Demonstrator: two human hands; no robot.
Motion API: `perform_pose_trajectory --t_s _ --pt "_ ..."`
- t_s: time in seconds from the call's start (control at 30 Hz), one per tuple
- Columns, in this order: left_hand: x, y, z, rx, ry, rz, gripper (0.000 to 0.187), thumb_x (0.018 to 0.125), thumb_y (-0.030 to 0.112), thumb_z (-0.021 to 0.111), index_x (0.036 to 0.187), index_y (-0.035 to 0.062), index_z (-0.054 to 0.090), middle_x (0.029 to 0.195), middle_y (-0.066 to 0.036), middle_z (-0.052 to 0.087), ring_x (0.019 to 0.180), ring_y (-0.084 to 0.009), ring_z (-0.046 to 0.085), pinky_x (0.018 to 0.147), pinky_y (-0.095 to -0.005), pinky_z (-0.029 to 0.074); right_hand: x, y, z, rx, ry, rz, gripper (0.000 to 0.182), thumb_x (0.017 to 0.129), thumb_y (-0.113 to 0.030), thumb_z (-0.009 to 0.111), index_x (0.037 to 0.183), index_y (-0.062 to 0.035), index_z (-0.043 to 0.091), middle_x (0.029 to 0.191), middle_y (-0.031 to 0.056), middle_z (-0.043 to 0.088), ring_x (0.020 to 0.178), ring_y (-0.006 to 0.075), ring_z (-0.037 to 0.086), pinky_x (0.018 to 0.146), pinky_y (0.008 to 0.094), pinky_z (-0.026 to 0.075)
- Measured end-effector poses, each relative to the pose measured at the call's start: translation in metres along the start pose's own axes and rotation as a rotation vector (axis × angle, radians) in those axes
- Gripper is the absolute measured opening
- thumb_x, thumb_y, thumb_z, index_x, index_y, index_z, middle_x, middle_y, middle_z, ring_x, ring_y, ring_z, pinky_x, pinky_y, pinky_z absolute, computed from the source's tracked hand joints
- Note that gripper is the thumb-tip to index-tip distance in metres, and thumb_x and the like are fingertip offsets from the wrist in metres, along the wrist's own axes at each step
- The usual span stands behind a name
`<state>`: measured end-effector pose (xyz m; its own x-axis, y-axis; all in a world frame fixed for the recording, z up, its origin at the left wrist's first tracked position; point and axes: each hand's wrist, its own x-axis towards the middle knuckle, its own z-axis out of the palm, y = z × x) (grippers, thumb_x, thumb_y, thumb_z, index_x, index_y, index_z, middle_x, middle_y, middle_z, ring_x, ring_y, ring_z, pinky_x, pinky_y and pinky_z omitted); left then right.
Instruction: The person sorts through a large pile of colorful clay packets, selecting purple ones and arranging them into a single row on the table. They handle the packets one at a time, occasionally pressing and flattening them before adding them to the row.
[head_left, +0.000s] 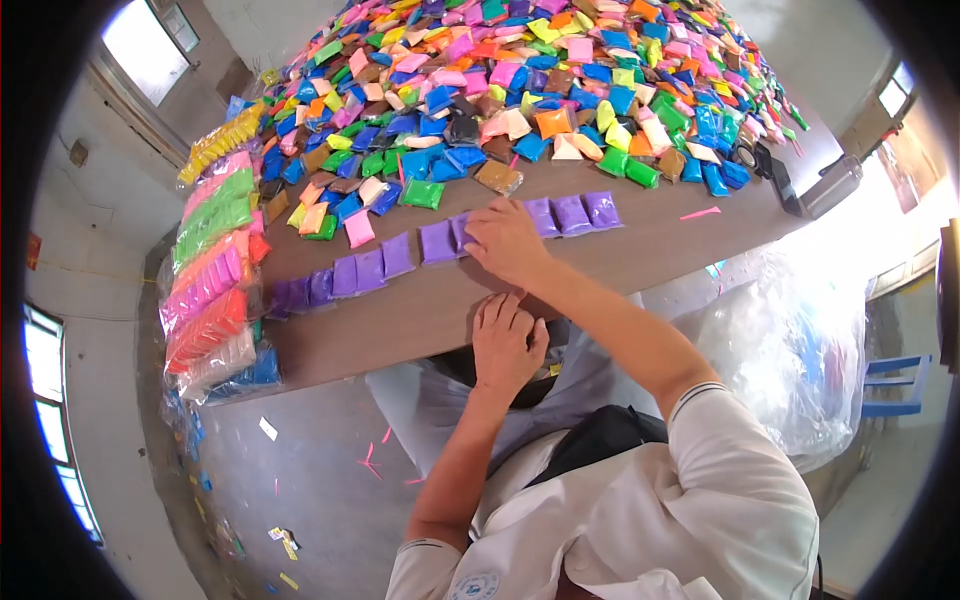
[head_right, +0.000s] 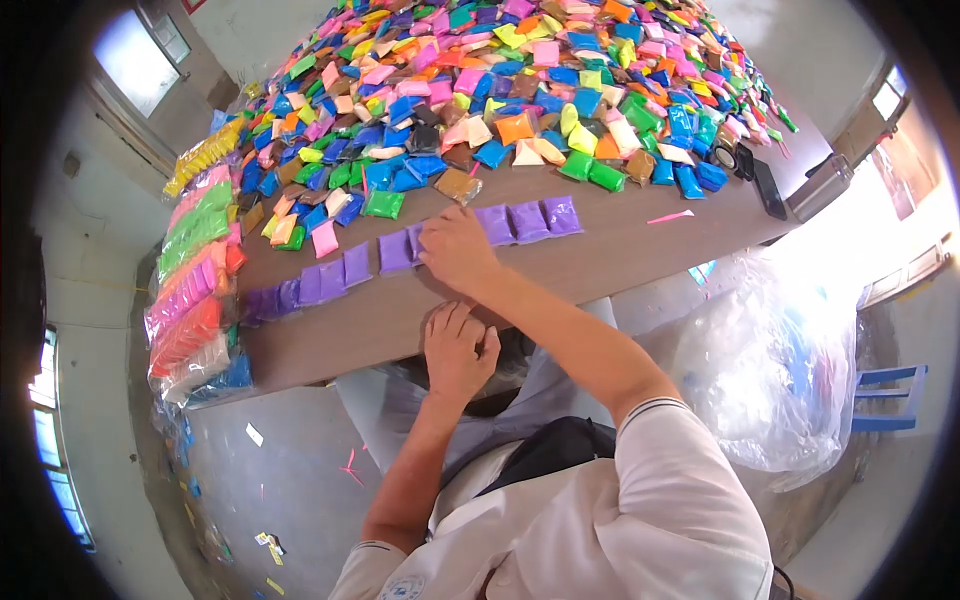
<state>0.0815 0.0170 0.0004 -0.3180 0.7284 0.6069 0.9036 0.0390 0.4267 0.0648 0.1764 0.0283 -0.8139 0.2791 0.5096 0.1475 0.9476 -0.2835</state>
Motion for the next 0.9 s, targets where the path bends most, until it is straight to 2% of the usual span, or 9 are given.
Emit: perform_pose_trajectory --t_s 0.17,0.27,0.37,0.47,0.57,0.7,0.8,0.9 --pt "0.001 0.003 -0.001 0.024 -0.015 0.004 0.015 0.074 0.01 0.072 0.078 0.0047 0.058 0.111 -0.015 0.063 0.108 -0.0367 0.056 0.096 -0.0492 0.043 0.002 -0.014 0.012 0.061 0.048 0.005 0.02 0.077 -0.018 0.075 0.092 -0.0067 0.07 0.102 0.0036 0.068 0.103 0.0278 0.058 0.091 0.0426 0.044" --pt "0.001 0.004 -0.001 0.008 -0.037 -0.007 0.018 0.075 0.011 0.071 0.074 0.0052 0.054 0.114 -0.015 0.063 0.11 -0.0369 0.055 0.098 -0.0493 0.042 -0.009 -0.012 -0.001 0.105 0.237 0.047 0.019 0.078 -0.017 0.074 0.093 -0.0063 0.069 0.102 0.0056 0.067 0.101 0.0293 0.058 0.091 0.0428 0.044" --pt "0.0 0.002 -0.001 0.012 -0.028 0.013 0.019 0.075 0.011 0.071 0.073 0.0054 0.053 0.118 -0.015 0.064 0.113 -0.0368 0.055 0.099 -0.0496 0.042 -0.031 0.002 -0.027 0.01 0.374 0.154 0.019 0.079 -0.015 0.073 0.094 -0.0051 0.068 0.102 0.0079 0.067 0.1 0.0303 0.057 0.091 0.043 0.044" --pt "-0.001 0.002 0.002 0.016 -0.007 0.02 0.019 0.075 0.01 0.071 0.072 0.0057 0.052 0.122 -0.014 0.063 0.115 -0.0367 0.055 0.1 -0.0502 0.042 -0.055 0.02 -0.04 -0.041 0.218 0.287 0.022 0.079 -0.016 0.072 0.096 -0.0037 0.067 0.106 0.0091 0.066 0.101 0.0301 0.057 0.092 0.0425 0.044" --pt "-0.001 0.0 0.004 0.025 -0.003 0.031 0.02 0.075 0.01 0.071 0.072 0.0058 0.052 0.123 -0.014 0.063 0.116 -0.0368 0.055 0.1 -0.0507 0.042 -0.062 0.016 -0.034 -0.14 0.277 0.186 0.023 0.078 -0.018 0.07 0.095 -0.0029 0.067 0.106 0.01 0.064 0.102 0.0299 0.056 0.09 0.0432 0.044" --pt "-0.003 0.0 0.004 0.049 -0.016 0.029 0.021 0.075 0.01 0.071 0.071 0.0058 0.051 0.123 -0.015 0.063 0.116 -0.0372 0.055 0.1 -0.0512 0.042 -0.059 0.013 -0.036 -0.084 0.253 0.171 0.028 0.078 -0.019 0.07 0.1 -0.0029 0.065 0.111 0.0107 0.063 0.104 0.0306 0.055 0.092 0.0439 0.044" --pt "-0.004 0.001 0.003 0.058 -0.027 0.027 0.021 0.075 0.01 0.071 0.071 0.0058 0.051 0.124 -0.015 0.063 0.116 -0.0376 0.055 0.1 -0.0516 0.042 -0.06 0.018 -0.048 -0.039 0.31 0.252 0.029 0.082 -0.02 0.07 0.107 -0.0042 0.067 0.119 0.0106 0.063 0.116 0.0319 0.054 0.098 0.0425 0.042" --pt "-0.002 0.002 0.002 0.054 -0.033 0.028 0.02 0.075 0.01 0.071 0.07 0.0057 0.051 0.125 -0.015 0.063 0.116 -0.0381 0.055 0.101 -0.0522 0.042 -0.067 0.029 -0.074 -0.26 0.42 0.342 0.031 0.085 -0.02 0.07 0.112 -0.0048 0.067 0.121 0.013 0.063 0.122 0.0343 0.052 0.101 0.0433 0.041"
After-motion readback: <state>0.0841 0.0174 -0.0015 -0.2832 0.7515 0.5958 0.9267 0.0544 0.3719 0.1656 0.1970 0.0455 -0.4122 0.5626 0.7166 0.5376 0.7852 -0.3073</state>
